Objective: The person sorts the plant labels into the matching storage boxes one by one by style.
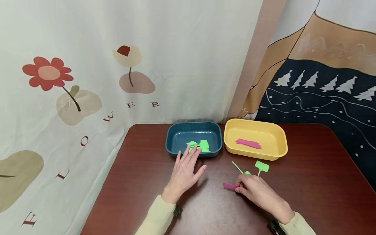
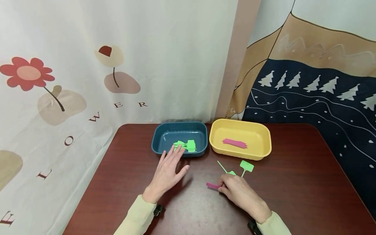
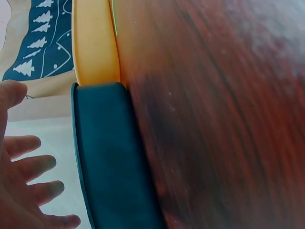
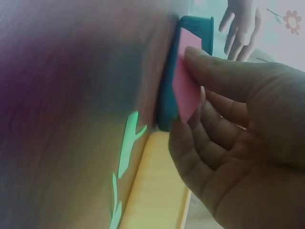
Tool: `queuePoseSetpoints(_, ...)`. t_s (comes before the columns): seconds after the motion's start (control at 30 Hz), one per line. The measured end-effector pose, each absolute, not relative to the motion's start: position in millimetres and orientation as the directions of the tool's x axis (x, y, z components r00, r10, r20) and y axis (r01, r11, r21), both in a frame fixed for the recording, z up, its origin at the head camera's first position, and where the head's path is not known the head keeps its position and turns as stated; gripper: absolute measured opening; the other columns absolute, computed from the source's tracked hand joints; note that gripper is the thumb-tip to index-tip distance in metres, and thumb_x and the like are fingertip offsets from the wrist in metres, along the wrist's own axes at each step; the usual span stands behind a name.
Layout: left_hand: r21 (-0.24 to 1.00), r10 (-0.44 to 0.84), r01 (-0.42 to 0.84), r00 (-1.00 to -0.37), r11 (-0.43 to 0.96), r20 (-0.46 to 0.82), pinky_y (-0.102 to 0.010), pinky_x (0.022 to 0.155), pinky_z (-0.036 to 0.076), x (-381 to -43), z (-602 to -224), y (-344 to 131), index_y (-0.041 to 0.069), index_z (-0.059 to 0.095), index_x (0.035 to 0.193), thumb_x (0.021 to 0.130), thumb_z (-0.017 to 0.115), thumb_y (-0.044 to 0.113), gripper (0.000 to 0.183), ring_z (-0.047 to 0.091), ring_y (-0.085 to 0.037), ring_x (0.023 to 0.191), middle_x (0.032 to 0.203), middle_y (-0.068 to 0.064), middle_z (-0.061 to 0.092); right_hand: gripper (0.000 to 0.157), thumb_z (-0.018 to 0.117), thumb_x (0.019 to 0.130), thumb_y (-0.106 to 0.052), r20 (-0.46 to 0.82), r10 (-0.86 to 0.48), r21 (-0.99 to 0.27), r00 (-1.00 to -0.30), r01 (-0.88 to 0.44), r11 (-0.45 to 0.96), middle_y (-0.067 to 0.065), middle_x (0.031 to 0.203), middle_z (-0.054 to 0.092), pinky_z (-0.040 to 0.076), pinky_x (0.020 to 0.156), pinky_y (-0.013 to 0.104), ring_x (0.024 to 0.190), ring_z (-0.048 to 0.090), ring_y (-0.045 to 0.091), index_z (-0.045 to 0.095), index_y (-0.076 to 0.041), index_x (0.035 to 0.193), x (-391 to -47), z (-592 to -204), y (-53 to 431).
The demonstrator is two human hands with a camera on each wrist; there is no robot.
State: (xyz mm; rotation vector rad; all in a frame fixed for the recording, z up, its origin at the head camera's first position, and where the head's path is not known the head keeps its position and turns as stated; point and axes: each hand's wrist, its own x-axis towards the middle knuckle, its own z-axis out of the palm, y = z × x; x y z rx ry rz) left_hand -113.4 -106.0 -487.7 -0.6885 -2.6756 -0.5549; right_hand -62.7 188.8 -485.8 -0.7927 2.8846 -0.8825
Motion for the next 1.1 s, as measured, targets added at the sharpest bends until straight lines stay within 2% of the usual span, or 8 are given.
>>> queuePoseSetpoints(0.23, 0.296, 0.42, 0.536, -0.827, 0.791, 0.375, -0.066, 0.116, 0.029, -111, -483, -96, 0.011, 0.054, 0.152, 0.098, 0.066, 0.046, 0.065, 0.036, -0.033, 0.151, 0.161, -0.007, 0.044, 0.017, 0.082, 0.089, -0.014, 0.142, -0.405, -0.531, -0.903, -0.415, 0.739, -0.02, 0.083, 0.059, 0.048, 0.062, 0.022, 0.069, 0.049, -0.003, 0.071, -0.026, 0.09, -70, -468, 200)
queuePoseSetpoints(0.43, 0.287, 0.462, 0.57, -0.808, 0.77, 0.365, -0.068, 0.116, 0.028, -113, -481, -85, 0.012, 0.053, 0.153, 0.099, 0.065, 0.046, 0.065, 0.036, -0.033, 0.151, 0.161, -0.007, 0.044, 0.018, 0.083, 0.088, -0.01, 0.211, -0.328, -0.526, -0.921, -0.39, 0.756, -0.017, 0.08, 0.058, 0.046, 0.06, 0.022, 0.07, 0.048, 0.002, 0.071, -0.024, 0.091, -75, -454, 211)
queuePoseSetpoints(0.67, 0.277, 0.479, 0.576, -0.807, 0.77, 0.346, -0.066, 0.117, 0.028, -112, -478, -75, 0.014, 0.053, 0.152, 0.099, 0.065, 0.048, 0.064, 0.034, -0.031, 0.152, 0.162, -0.006, 0.044, 0.019, 0.081, 0.089, -0.007, 0.309, -0.289, -0.5, -0.906, -0.413, 0.761, -0.016, 0.078, 0.056, 0.044, 0.058, 0.023, 0.068, 0.048, 0.003, 0.071, -0.023, 0.092, -80, -445, 221)
queuePoseSetpoints(0.83, 0.237, 0.499, 0.582, -0.801, 0.778, 0.33, -0.066, 0.117, 0.029, -112, -476, -65, 0.015, 0.052, 0.153, 0.1, 0.064, 0.049, 0.065, 0.033, -0.031, 0.153, 0.163, -0.005, 0.042, 0.017, 0.083, 0.087, -0.006, 0.33, -0.234, -0.505, -0.915, -0.38, 0.775, -0.01, 0.084, 0.063, 0.049, 0.061, 0.024, 0.073, 0.052, 0.008, 0.074, -0.018, 0.093, -85, -440, 227)
queuePoseSetpoints(1.1, 0.151, 0.536, 0.592, -0.791, 0.791, 0.295, -0.065, 0.118, 0.027, -119, -476, -49, 0.015, 0.05, 0.155, 0.101, 0.059, 0.054, 0.067, 0.031, -0.031, 0.154, 0.164, -0.004, 0.04, 0.013, 0.082, 0.088, -0.007, 0.348, -0.186, -0.521, -0.919, -0.354, 0.776, -0.006, 0.085, 0.065, 0.048, 0.061, 0.024, 0.074, 0.053, 0.013, 0.075, -0.015, 0.095, -97, -433, 234)
